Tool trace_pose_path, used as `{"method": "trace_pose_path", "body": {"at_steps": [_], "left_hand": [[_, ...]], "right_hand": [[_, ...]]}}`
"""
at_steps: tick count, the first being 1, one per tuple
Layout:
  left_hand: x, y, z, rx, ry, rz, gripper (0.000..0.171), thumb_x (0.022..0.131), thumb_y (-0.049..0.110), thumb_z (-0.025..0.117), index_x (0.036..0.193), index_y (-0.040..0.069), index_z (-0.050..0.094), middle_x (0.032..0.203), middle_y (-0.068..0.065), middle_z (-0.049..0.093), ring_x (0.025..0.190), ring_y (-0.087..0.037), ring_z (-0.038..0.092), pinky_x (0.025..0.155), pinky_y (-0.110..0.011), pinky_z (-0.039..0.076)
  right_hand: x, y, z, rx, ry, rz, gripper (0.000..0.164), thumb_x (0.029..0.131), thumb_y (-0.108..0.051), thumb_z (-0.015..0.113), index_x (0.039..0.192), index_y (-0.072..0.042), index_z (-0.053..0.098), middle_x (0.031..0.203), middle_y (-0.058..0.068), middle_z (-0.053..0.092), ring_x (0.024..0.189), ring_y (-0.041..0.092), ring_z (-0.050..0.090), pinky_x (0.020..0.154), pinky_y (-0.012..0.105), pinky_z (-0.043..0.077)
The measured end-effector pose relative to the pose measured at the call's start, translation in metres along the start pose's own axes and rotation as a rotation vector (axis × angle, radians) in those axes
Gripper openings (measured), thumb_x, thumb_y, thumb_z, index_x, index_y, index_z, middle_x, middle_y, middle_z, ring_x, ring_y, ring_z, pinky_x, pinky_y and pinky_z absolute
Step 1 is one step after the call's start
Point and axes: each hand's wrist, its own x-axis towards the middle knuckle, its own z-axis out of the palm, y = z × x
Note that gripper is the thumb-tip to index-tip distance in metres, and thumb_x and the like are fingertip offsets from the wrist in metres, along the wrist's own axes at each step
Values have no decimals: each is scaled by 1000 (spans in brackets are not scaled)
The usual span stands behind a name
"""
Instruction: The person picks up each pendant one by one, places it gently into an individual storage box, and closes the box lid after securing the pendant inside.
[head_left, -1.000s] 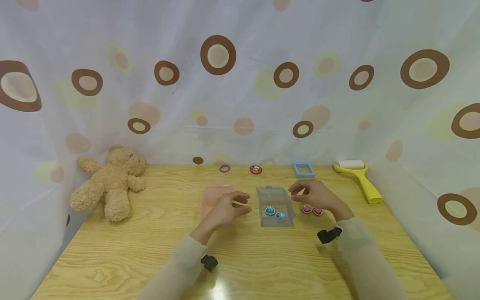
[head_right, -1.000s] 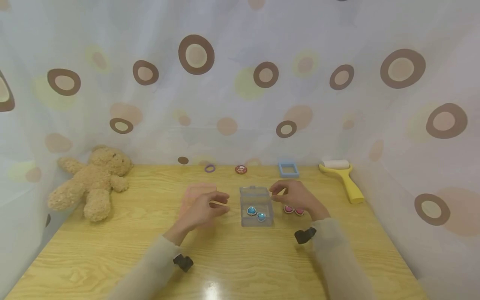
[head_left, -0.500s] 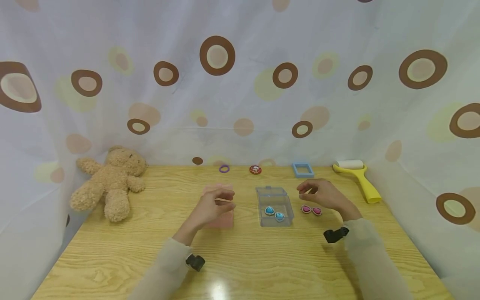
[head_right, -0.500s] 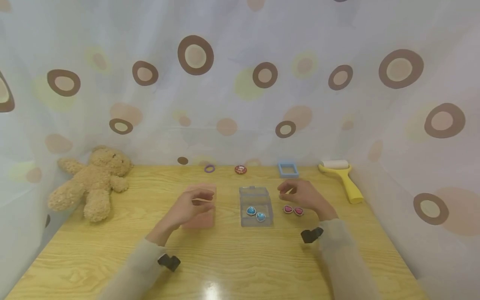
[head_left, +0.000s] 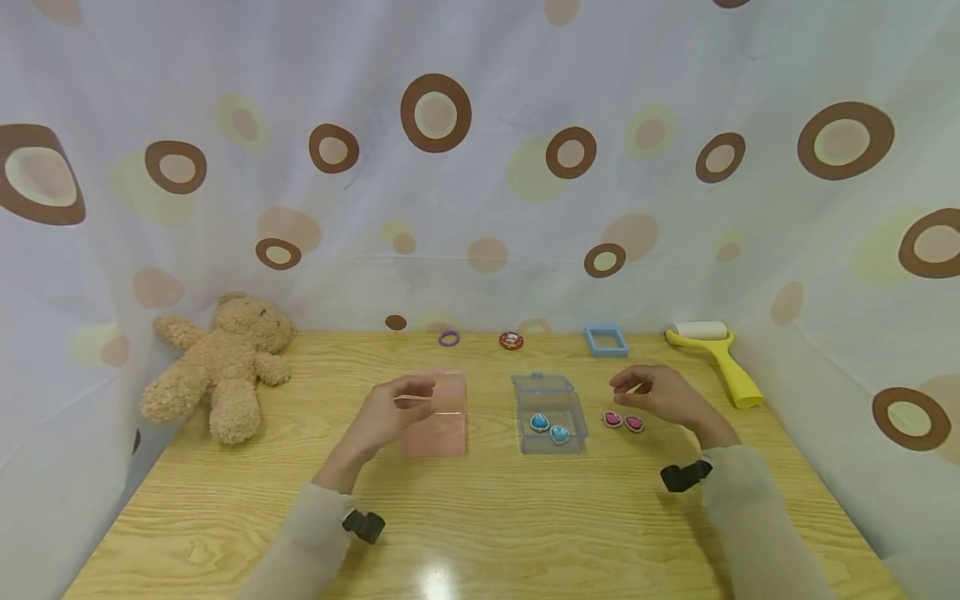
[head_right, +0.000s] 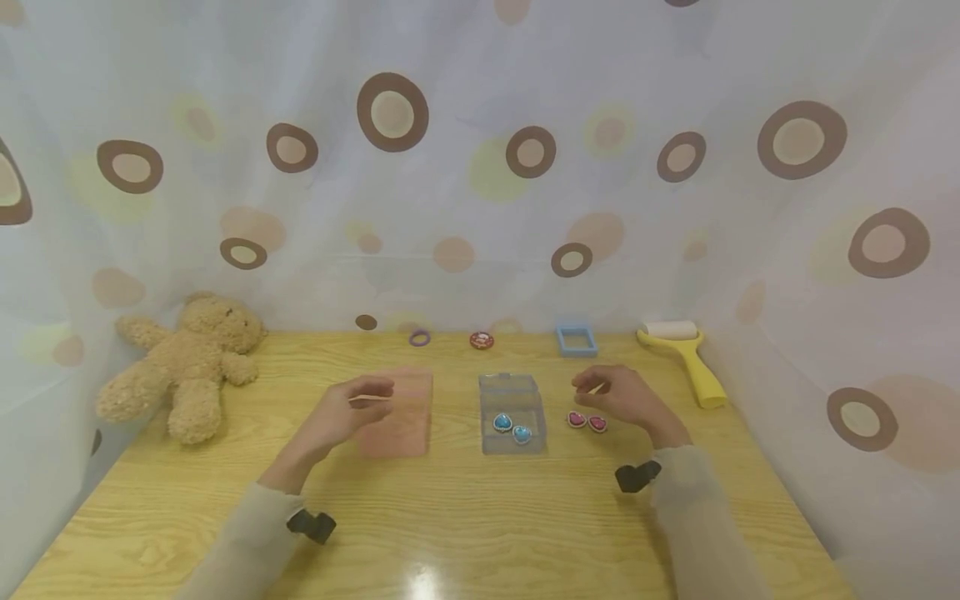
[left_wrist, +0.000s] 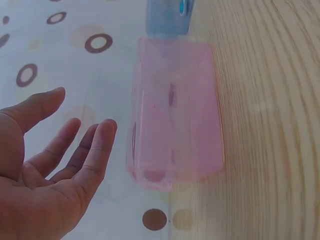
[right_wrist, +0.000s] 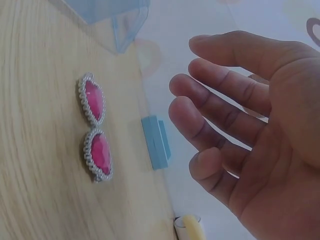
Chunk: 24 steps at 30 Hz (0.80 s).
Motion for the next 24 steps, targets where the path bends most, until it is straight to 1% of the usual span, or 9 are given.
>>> {"method": "trace_pose_path", "body": {"at_steps": [5, 8, 18, 21, 24], "left_hand": [[-2, -8, -11, -15, 35, -24, 41, 96, 17, 67, 136, 11, 59, 139, -17, 58, 127, -34, 59, 103, -48, 51], [-3, -11, -17, -27, 46, -29, 41, 97, 17, 67, 136, 10, 59, 140, -19, 57, 128, -35, 59, 104, -50, 50], [-5, -23, -25, -30, 68, -35, 46, 96, 19, 69, 138, 5, 57, 141, -21, 55, 128, -37, 58, 104, -49, 50], [-5, -27, -26, -18, 71, -50, 45, 96, 18, 68, 138, 5, 58, 142, -19, 55, 128, -37, 57, 104, -50, 49], [-6, -29, -28, -3, 41, -69, 45, 96, 16, 68, 139, 6, 57, 143, -19, 54, 129, -37, 57, 103, -50, 50]], "right_hand": [[-5, 7, -1, 6, -16, 28, 33, 98, -29, 66, 120, -5, 67, 109, 7, 71, 96, 18, 64, 83, 35, 52], [-7, 10, -1, 6, -10, 41, 32, 98, -26, 65, 121, -5, 67, 109, 8, 71, 96, 19, 64, 83, 35, 51], [-11, 24, 0, -9, -22, 82, 32, 97, -26, 66, 121, -5, 68, 110, 8, 71, 99, 21, 63, 86, 37, 51], [-12, 31, 1, -13, -31, 97, 31, 97, -26, 66, 120, -6, 68, 110, 8, 71, 100, 21, 63, 85, 36, 51], [-12, 39, 4, 12, -56, 130, 31, 97, -25, 66, 121, -6, 68, 110, 9, 70, 96, 19, 63, 81, 33, 51]]}}
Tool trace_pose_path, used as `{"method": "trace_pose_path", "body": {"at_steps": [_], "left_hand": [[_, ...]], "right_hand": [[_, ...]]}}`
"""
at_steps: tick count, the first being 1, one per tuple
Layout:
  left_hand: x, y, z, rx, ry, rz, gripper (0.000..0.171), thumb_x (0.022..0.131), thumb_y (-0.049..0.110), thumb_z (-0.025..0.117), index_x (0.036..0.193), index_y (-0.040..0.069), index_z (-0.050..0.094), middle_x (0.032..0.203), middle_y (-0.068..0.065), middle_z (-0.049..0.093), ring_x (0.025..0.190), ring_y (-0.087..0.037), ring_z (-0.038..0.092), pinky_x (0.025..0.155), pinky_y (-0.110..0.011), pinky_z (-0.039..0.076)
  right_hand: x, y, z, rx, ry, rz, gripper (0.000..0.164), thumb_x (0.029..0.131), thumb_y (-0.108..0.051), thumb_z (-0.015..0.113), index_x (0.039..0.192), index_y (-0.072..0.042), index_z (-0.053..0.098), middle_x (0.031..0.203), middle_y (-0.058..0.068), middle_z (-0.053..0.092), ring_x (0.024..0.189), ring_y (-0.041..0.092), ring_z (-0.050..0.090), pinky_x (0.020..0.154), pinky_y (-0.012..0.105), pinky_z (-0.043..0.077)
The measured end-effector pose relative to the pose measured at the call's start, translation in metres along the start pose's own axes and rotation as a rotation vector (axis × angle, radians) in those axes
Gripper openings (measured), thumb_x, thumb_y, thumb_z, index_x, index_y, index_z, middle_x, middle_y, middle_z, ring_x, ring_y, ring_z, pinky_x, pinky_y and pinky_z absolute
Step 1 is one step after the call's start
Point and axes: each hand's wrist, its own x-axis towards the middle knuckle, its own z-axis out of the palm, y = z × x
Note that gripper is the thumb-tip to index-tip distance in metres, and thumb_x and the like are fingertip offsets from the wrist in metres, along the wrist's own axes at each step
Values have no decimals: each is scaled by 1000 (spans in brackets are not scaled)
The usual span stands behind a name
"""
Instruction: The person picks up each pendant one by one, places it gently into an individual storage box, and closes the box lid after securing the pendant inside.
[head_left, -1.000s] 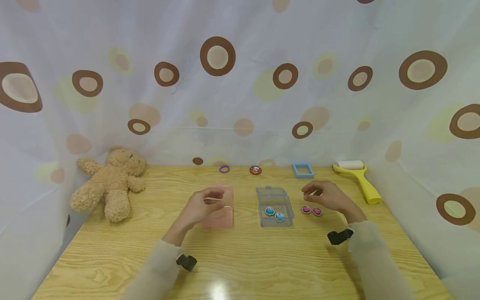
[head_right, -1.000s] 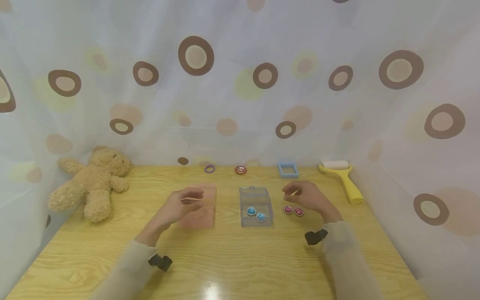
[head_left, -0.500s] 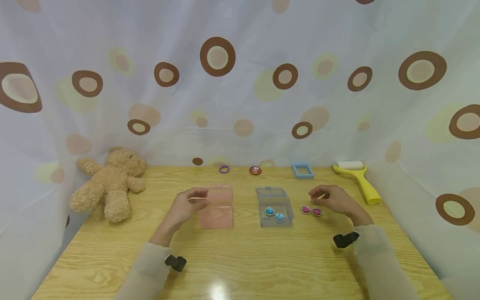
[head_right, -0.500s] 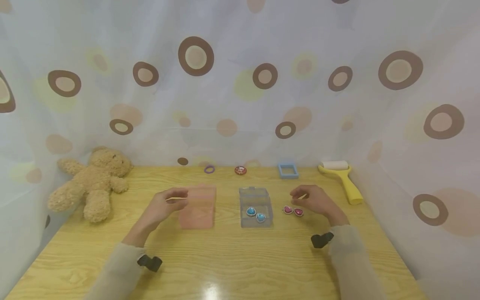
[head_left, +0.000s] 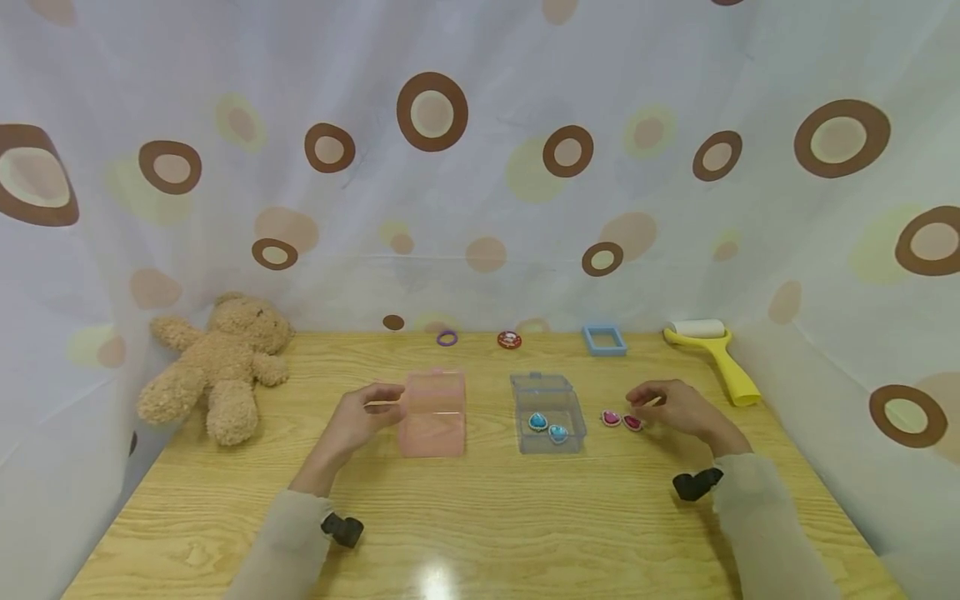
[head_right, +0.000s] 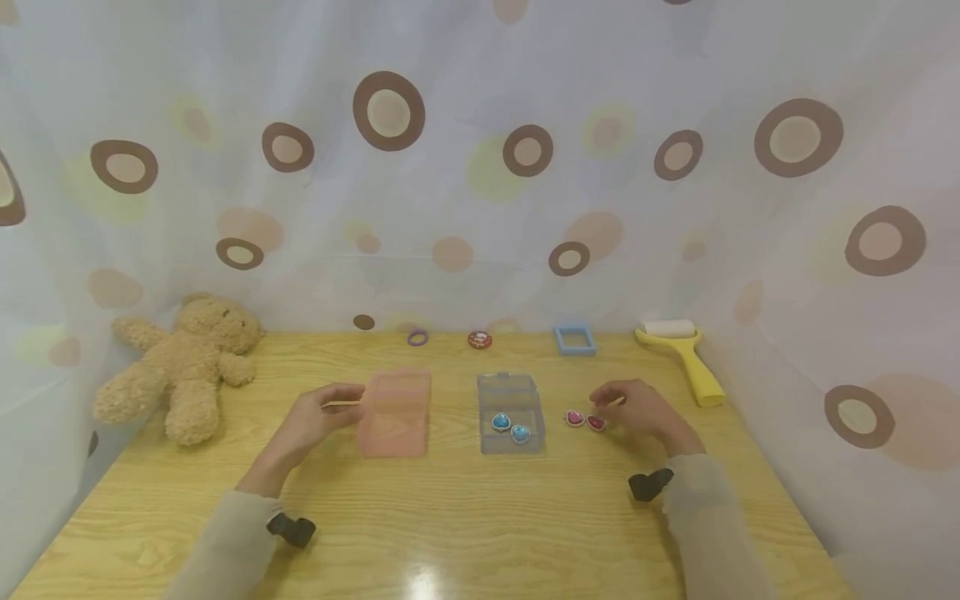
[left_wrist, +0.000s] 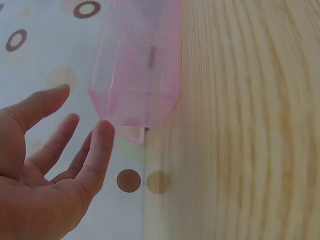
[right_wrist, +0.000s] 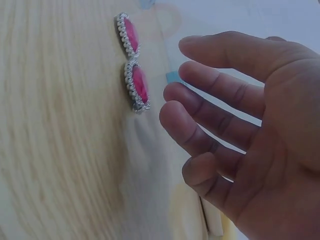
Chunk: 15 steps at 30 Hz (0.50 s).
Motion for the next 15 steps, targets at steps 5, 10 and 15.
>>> {"method": "trace_pose_path", "body": {"at_steps": [5, 10, 15], "left_hand": [[0, -4, -2, 6, -93, -20, 54, 94, 12, 70, 144, 5, 51, 147, -21, 49, 131, -40, 54, 102, -48, 51], [1, -8, -1, -8, -151, -32, 64, 92, 13, 73, 148, 4, 45, 149, -23, 45, 134, -43, 51, 102, -49, 51], [2, -11, -1, -32, -176, -49, 67, 91, 10, 74, 150, 6, 43, 150, -24, 42, 135, -45, 49, 102, -48, 51]], "right_hand": [[-1, 7, 4, 54, -41, 43, 33, 95, -23, 68, 123, -5, 67, 110, 10, 68, 90, 16, 65, 76, 31, 52], [-1, 10, 7, 55, -53, 41, 37, 90, -24, 74, 121, -5, 68, 109, 10, 69, 90, 17, 62, 75, 31, 51], [-1, 10, 9, 37, -50, 51, 39, 85, -26, 79, 118, -8, 70, 108, 8, 69, 89, 15, 60, 74, 30, 49]]}}
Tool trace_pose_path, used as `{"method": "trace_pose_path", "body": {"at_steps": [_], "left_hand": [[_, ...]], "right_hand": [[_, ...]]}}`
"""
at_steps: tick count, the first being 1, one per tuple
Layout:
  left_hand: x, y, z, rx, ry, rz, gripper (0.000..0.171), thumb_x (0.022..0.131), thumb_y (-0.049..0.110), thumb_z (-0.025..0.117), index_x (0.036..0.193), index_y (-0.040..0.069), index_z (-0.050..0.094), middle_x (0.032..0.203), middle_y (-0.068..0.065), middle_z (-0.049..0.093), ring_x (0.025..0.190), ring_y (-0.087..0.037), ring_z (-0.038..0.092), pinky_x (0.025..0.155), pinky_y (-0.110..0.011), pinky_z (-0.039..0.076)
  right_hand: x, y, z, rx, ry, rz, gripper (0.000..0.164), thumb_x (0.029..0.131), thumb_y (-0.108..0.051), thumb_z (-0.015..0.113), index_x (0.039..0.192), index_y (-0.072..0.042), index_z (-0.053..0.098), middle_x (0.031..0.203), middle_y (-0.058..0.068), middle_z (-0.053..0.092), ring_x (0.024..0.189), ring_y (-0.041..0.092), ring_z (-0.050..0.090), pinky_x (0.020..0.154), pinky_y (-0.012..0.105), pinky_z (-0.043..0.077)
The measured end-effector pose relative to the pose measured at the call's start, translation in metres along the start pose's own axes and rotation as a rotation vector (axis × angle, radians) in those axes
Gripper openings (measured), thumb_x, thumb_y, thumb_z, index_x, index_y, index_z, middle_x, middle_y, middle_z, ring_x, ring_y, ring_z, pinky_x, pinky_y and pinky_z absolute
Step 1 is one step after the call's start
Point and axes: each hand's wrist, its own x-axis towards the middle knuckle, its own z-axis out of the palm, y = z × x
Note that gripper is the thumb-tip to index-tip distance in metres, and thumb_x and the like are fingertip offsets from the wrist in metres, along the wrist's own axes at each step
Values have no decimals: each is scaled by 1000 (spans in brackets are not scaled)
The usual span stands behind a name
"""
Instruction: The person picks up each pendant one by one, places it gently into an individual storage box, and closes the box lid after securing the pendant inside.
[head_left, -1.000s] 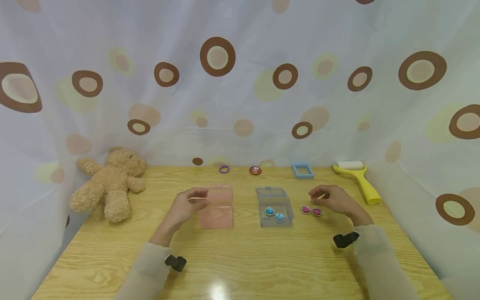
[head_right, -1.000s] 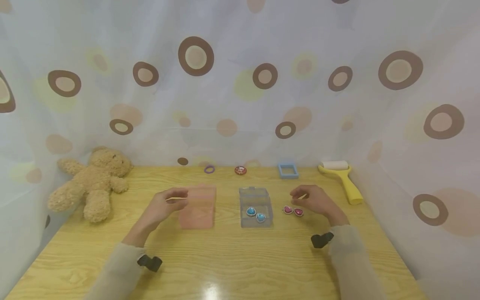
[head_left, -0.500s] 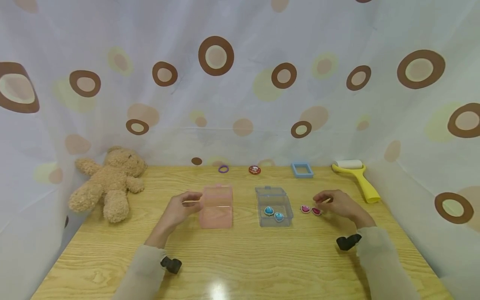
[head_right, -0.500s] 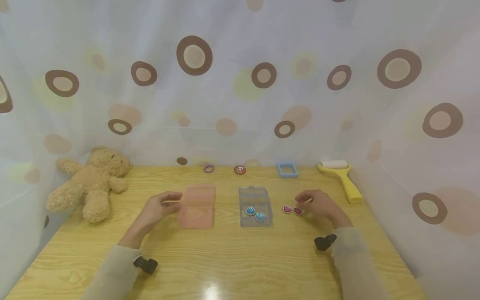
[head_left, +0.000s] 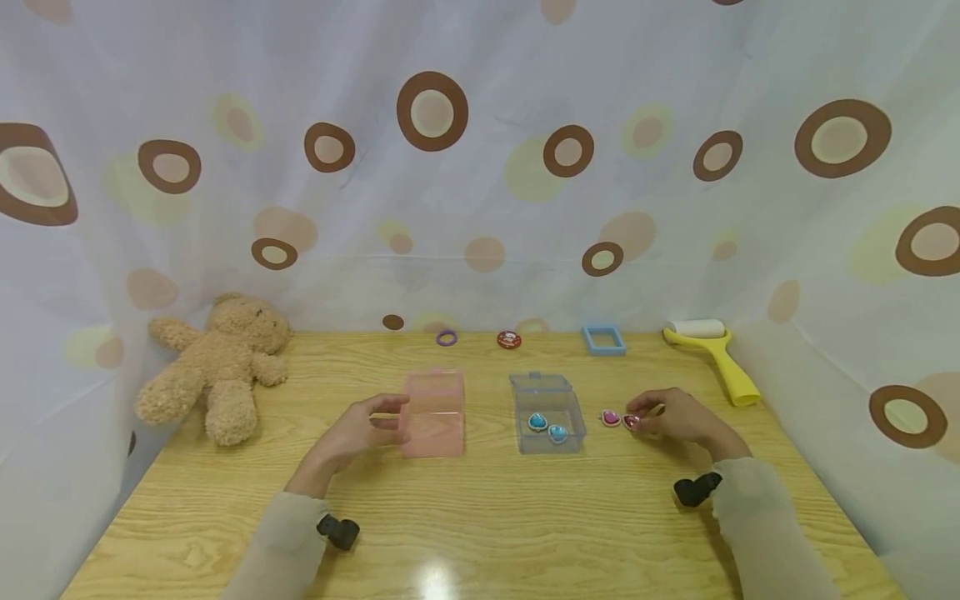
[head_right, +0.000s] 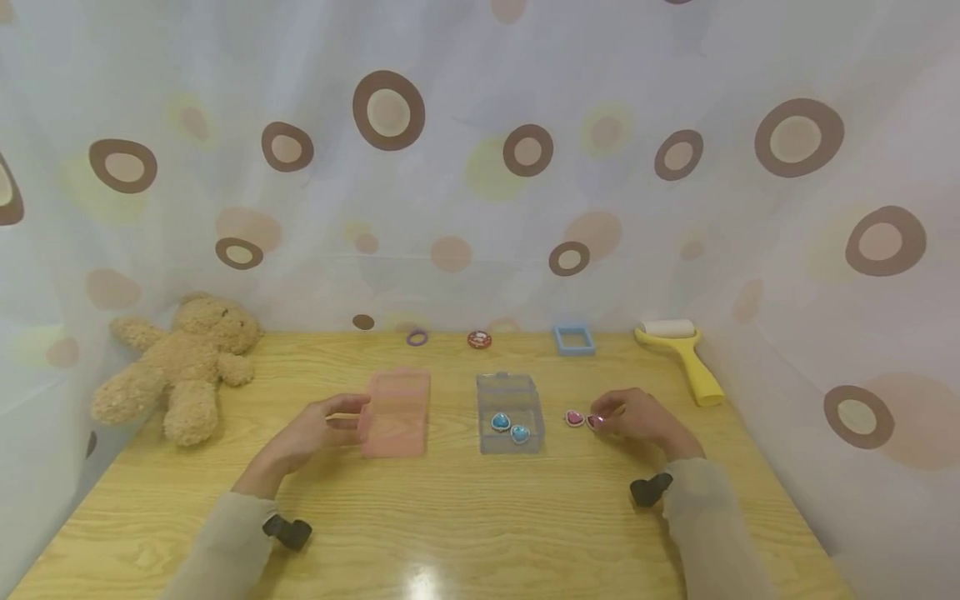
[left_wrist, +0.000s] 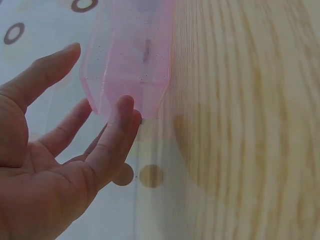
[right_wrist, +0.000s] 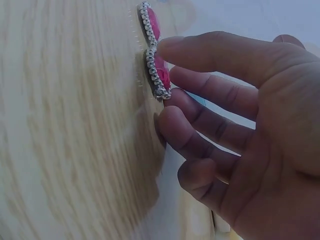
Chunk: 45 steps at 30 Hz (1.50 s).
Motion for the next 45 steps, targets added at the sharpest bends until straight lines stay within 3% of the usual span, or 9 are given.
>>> {"method": "trace_pose_path", "body": {"at_steps": [15, 38, 45], "left_hand": [[0, 1, 1, -26, -15, -8, 68, 91, 5, 72, 151, 4, 40, 150, -26, 40, 135, -46, 47, 100, -47, 53], [-3, 3, 2, -19, -23, -13, 67, 91, 4, 71, 151, 4, 40, 149, -27, 40, 137, -48, 45, 101, -47, 52], [-4, 3, 0, -26, -23, -12, 65, 92, 1, 68, 151, 4, 39, 149, -27, 39, 137, -48, 44, 102, -47, 52]], "right_hand": [[2, 0, 4, -36, 1, -32, 35, 82, -21, 81, 112, -7, 71, 100, 8, 70, 84, 16, 58, 69, 29, 48], [2, 3, 5, -110, 41, -77, 29, 84, -29, 80, 107, -13, 74, 94, 2, 67, 84, 14, 58, 72, 31, 47], [4, 3, 5, -97, 24, -66, 33, 84, -26, 80, 113, -11, 72, 93, 3, 65, 83, 16, 57, 71, 31, 47]]}}
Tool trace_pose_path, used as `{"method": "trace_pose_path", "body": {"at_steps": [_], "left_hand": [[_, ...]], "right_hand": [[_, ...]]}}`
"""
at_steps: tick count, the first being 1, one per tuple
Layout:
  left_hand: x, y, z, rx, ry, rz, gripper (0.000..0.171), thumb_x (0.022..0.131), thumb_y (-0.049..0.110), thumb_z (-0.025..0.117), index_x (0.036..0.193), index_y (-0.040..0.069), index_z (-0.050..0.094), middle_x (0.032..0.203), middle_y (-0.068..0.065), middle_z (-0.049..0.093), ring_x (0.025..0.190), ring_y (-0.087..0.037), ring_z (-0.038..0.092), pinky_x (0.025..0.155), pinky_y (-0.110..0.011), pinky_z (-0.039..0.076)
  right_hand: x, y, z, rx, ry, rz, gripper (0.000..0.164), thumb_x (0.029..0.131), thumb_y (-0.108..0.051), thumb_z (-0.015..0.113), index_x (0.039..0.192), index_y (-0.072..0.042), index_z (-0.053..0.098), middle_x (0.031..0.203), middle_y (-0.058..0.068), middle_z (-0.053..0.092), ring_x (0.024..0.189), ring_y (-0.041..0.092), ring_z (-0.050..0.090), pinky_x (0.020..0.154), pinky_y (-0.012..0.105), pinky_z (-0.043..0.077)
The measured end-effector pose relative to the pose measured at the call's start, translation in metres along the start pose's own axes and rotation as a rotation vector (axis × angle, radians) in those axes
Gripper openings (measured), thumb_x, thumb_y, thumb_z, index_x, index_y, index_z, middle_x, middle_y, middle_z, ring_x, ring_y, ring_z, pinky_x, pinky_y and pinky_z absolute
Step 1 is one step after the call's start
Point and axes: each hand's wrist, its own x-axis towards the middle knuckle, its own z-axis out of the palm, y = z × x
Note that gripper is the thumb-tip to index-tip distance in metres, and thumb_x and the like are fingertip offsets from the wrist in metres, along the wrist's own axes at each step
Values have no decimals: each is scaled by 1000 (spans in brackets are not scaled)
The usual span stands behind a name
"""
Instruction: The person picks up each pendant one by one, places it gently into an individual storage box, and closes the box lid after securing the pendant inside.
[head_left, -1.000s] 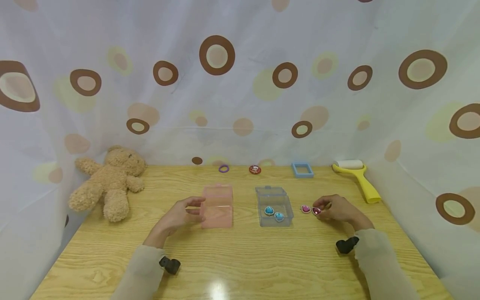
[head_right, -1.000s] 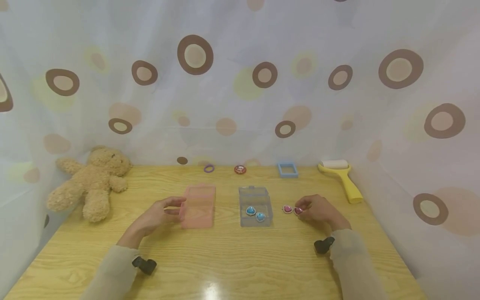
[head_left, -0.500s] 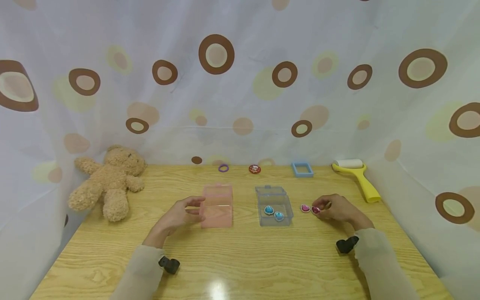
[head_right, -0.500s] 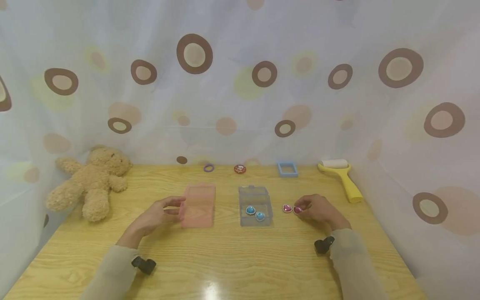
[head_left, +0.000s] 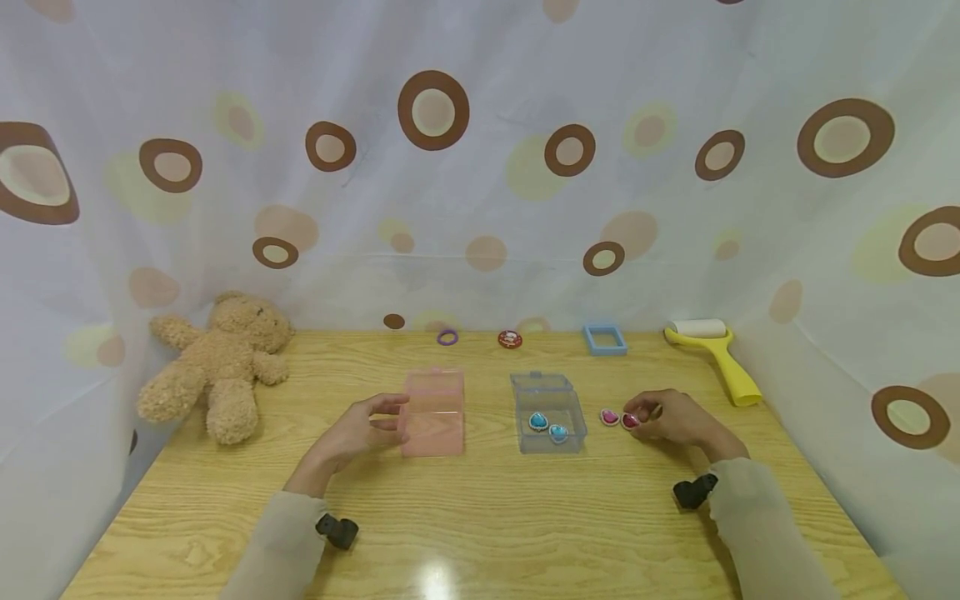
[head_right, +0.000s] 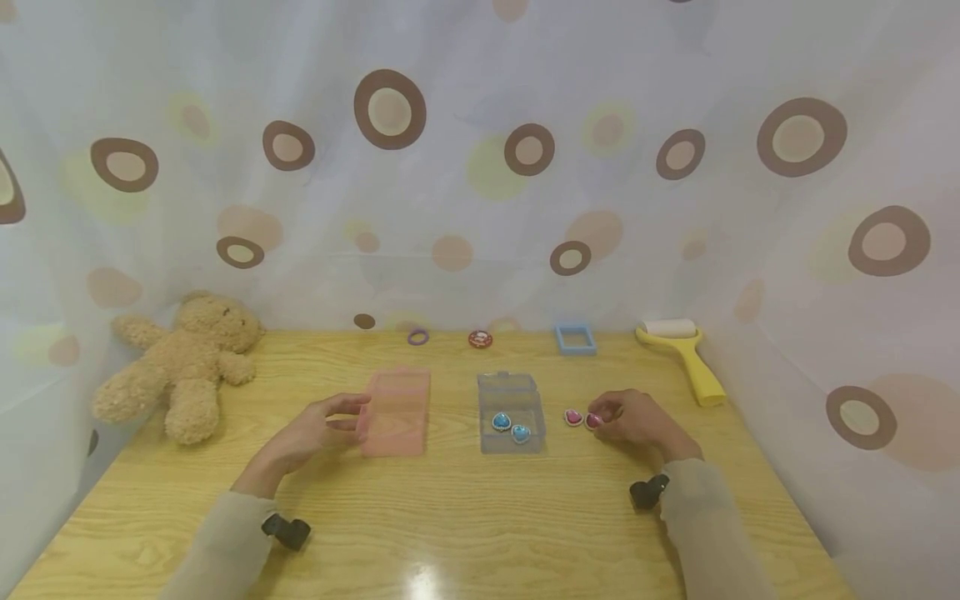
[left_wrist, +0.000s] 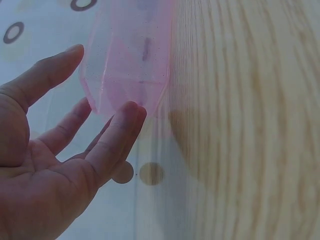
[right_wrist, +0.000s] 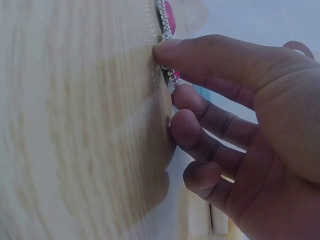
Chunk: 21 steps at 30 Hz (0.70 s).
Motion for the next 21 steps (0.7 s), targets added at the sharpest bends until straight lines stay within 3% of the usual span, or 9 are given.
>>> {"method": "trace_pose_path", "body": {"at_steps": [14, 21], "left_hand": [[-1, -1, -1, 3, -17, 9, 67, 92, 3, 70, 151, 4, 39, 149, -28, 39, 137, -49, 44, 101, -46, 52], [-3, 0, -2, 67, -23, 31, 63, 96, 12, 67, 152, 6, 39, 151, -28, 39, 136, -47, 46, 106, -56, 45]], "right_hand": [[-3, -1, 0, -20, 12, -10, 28, 84, -26, 80, 107, -13, 72, 93, 1, 67, 84, 15, 57, 72, 32, 47], [-6, -6, -3, 16, 25, 6, 32, 84, -27, 79, 110, -10, 70, 95, 3, 68, 82, 15, 58, 67, 27, 48]]}}
